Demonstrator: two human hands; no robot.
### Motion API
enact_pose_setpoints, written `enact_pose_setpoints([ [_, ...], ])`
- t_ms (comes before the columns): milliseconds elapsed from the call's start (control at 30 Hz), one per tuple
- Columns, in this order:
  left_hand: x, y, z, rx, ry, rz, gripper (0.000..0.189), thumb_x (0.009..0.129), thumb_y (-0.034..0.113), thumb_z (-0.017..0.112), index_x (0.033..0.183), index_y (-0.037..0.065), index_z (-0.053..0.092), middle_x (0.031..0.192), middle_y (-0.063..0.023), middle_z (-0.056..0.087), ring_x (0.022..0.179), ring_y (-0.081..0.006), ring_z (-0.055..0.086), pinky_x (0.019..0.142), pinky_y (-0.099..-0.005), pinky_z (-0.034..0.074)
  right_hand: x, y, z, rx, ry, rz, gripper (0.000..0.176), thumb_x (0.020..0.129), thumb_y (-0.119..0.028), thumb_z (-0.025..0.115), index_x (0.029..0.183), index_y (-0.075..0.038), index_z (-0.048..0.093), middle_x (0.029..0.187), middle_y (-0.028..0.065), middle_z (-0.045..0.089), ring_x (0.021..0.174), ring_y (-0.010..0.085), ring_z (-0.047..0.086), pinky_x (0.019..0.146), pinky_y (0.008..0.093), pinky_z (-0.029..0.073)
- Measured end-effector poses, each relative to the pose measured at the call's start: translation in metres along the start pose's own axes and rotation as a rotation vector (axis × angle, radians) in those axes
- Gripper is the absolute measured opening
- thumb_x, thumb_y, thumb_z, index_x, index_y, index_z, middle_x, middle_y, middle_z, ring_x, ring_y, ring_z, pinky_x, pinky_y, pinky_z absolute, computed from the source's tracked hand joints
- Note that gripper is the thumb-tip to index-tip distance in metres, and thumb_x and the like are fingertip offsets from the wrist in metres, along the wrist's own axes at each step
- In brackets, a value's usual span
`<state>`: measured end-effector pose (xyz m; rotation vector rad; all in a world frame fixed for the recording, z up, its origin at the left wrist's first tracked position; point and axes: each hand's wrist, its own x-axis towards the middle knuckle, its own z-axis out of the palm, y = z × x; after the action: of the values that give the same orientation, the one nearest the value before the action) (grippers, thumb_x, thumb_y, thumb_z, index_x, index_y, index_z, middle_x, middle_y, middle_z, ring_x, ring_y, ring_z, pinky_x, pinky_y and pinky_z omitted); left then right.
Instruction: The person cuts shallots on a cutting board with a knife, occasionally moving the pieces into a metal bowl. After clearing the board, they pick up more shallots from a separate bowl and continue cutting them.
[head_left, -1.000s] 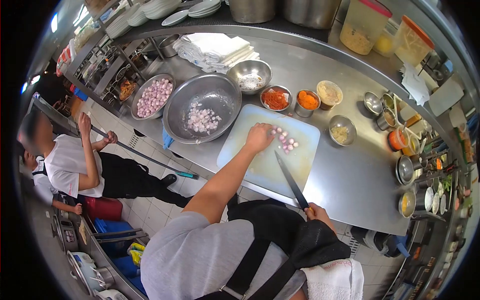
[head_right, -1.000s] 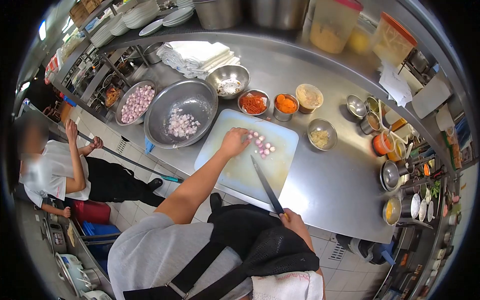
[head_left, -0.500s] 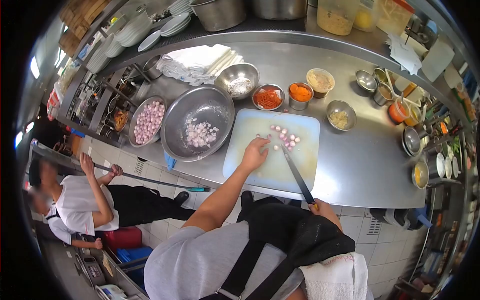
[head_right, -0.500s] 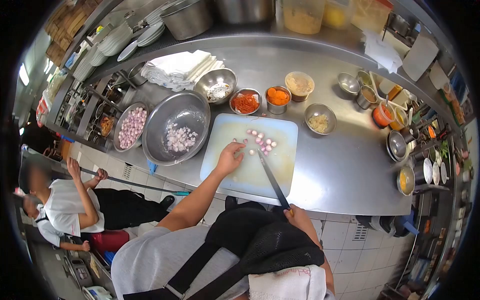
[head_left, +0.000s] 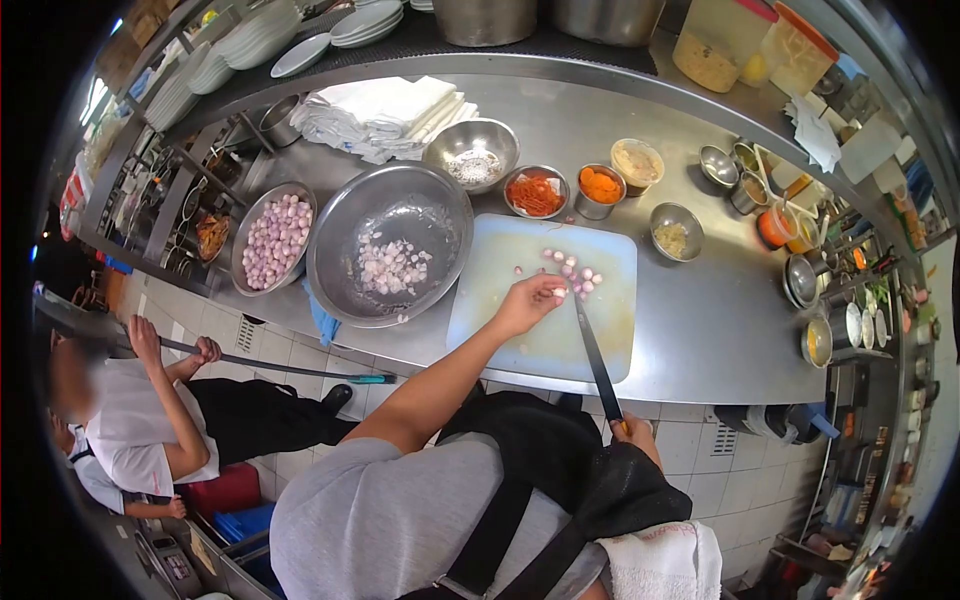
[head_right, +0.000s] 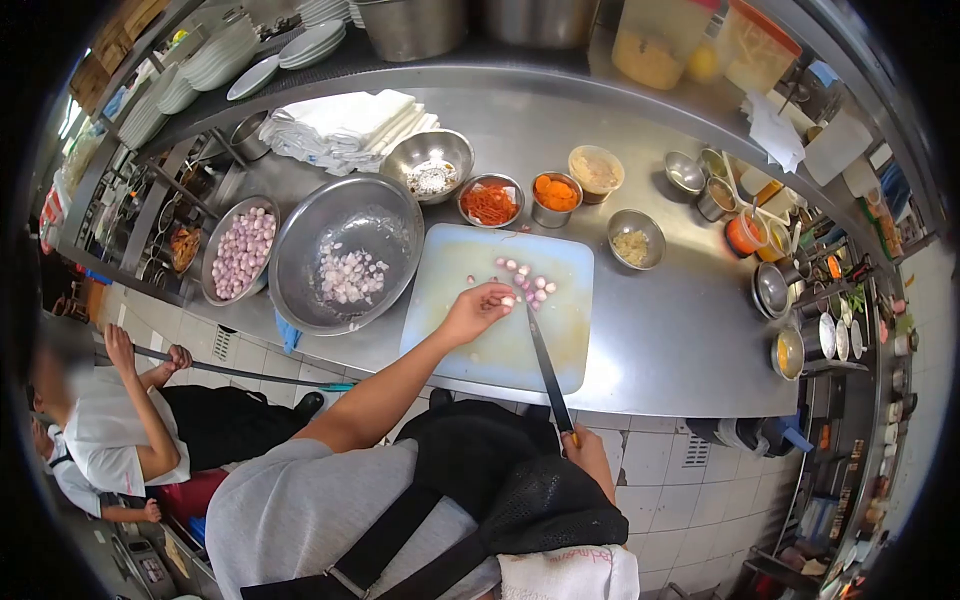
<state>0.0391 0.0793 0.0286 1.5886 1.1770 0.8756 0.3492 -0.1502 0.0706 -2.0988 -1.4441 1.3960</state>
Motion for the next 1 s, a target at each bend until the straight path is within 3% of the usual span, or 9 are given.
enact_pose_setpoints([
  [67, -0.019, 0.006, -0.016, -0.604, -0.052, 0.055, 0.035, 0.102, 0.0, 0.072, 0.136, 0.003, 0.064, 0.132, -0.0105, 0.074, 0.116, -0.0128, 0.069, 0.101, -0.0305, 0.056, -0.009, -0.005, 0.007, 0.001, -0.036, -0.026, 0.031, 0.106, -0.024, 0.066, 0.115, 0.005, 0.072, 0.086, 0.0232, 0.074, 0.081, 0.037, 0.074, 0.077, 0.045, 0.055],
  [200, -0.054, 0.027, -0.052, -0.568, -0.073, 0.01, 0.042, 0.103, -0.003, 0.069, 0.143, 0.002, 0.057, 0.135, -0.0132, 0.072, 0.121, -0.0155, 0.068, 0.106, -0.0328, 0.055, -0.027, -0.051, 0.012, 0.0, -0.178, -0.116, 0.03, 0.106, -0.025, 0.065, 0.117, 0.002, 0.073, 0.09, 0.0258, 0.074, 0.088, 0.0392, 0.073, 0.083, 0.0456, 0.054],
  [300, -0.073, 0.015, -0.06, -0.58, -0.034, 0.033, 0.041, 0.1, -0.002, 0.073, 0.139, 0.002, 0.061, 0.132, -0.0098, 0.074, 0.116, -0.0131, 0.069, 0.102, -0.0328, 0.056, -0.003, -0.043, 0.028, -0.124, -0.132, -0.183, 0.031, 0.107, -0.027, 0.065, 0.12, -0.001, 0.073, 0.088, 0.0255, 0.073, 0.084, 0.0406, 0.072, 0.081, 0.0463, 0.054],
  [367, -0.082, -0.011, -0.058, -0.183, 0.036, 0.043, 0.039, 0.095, 0.002, 0.08, 0.132, 0.004, 0.067, 0.125, -0.0075, 0.077, 0.107, -0.0145, 0.071, 0.096, -0.0332, 0.057, 0.012, -0.044, 0.03, -0.114, -0.138, -0.159, 0.032, 0.107, -0.029, 0.064, 0.12, -0.001, 0.073, 0.088, 0.0264, 0.073, 0.084, 0.0435, 0.072, 0.08, 0.0483, 0.054],
  [400, -0.086, -0.014, -0.055, -0.186, 0.043, 0.037, 0.039, 0.095, 0.002, 0.08, 0.132, 0.004, 0.067, 0.125, -0.0075, 0.077, 0.107, -0.0145, 0.071, 0.096, -0.0332, 0.057, 0.018, -0.043, 0.03, -0.103, -0.139, -0.134, 0.032, 0.107, -0.03, 0.064, 0.119, -0.001, 0.072, 0.087, 0.0272, 0.073, 0.084, 0.0463, 0.072, 0.079, 0.0503, 0.054],
  [467, -0.093, -0.021, -0.044, 0.233, 0.147, 0.049, 0.039, 0.087, 0.007, 0.085, 0.124, 0.007, 0.073, 0.117, -0.007, 0.078, 0.104, -0.0231, 0.072, 0.096, -0.0379, 0.056, 0.031, -0.033, 0.034, -0.136, -0.13, -0.169, 0.033, 0.106, -0.03, 0.063, 0.119, -0.001, 0.072, 0.087, 0.0285, 0.072, 0.085, 0.0493, 0.071, 0.079, 0.0525, 0.054],
  [567, -0.094, -0.041, -0.031, 0.352, 0.188, 0.116, 0.043, 0.083, 0.009, 0.087, 0.124, 0.007, 0.073, 0.113, -0.0105, 0.076, 0.108, -0.032, 0.069, 0.1, -0.0433, 0.055, 0.034, -0.035, 0.034, -0.178, -0.129, -0.201, 0.032, 0.106, -0.03, 0.062, 0.118, -0.001, 0.071, 0.088, 0.031, 0.071, 0.088, 0.0536, 0.069, 0.079, 0.0559, 0.053],
  [767, -0.095, -0.017, -0.033, 0.413, 0.338, 0.305, 0.038, 0.084, 0.009, 0.087, 0.12, 0.008, 0.074, 0.114, -0.0115, 0.074, 0.108, -0.0327, 0.069, 0.096, -0.0448, 0.057, 0.036, -0.026, 0.038, -0.224, -0.13, -0.264, 0.03, 0.106, -0.028, 0.062, 0.119, -0.002, 0.067, 0.091, 0.0325, 0.071, 0.092, 0.0552, 0.068, 0.081, 0.0579, 0.053],
  [1000, -0.092, -0.033, -0.039, 0.455, 0.161, 0.314, 0.014, 0.088, 0.004, 0.08, 0.102, 0.004, 0.078, 0.112, -0.0112, 0.074, 0.106, -0.0325, 0.071, 0.095, -0.0418, 0.059, 0.03, -0.026, 0.041, -0.35, -0.023, -0.35, 0.024, 0.105, -0.023, 0.061, 0.114, -0.002, 0.066, 0.09, 0.0302, 0.073, 0.087, 0.0539, 0.07, 0.079, 0.0616, 0.055],
])
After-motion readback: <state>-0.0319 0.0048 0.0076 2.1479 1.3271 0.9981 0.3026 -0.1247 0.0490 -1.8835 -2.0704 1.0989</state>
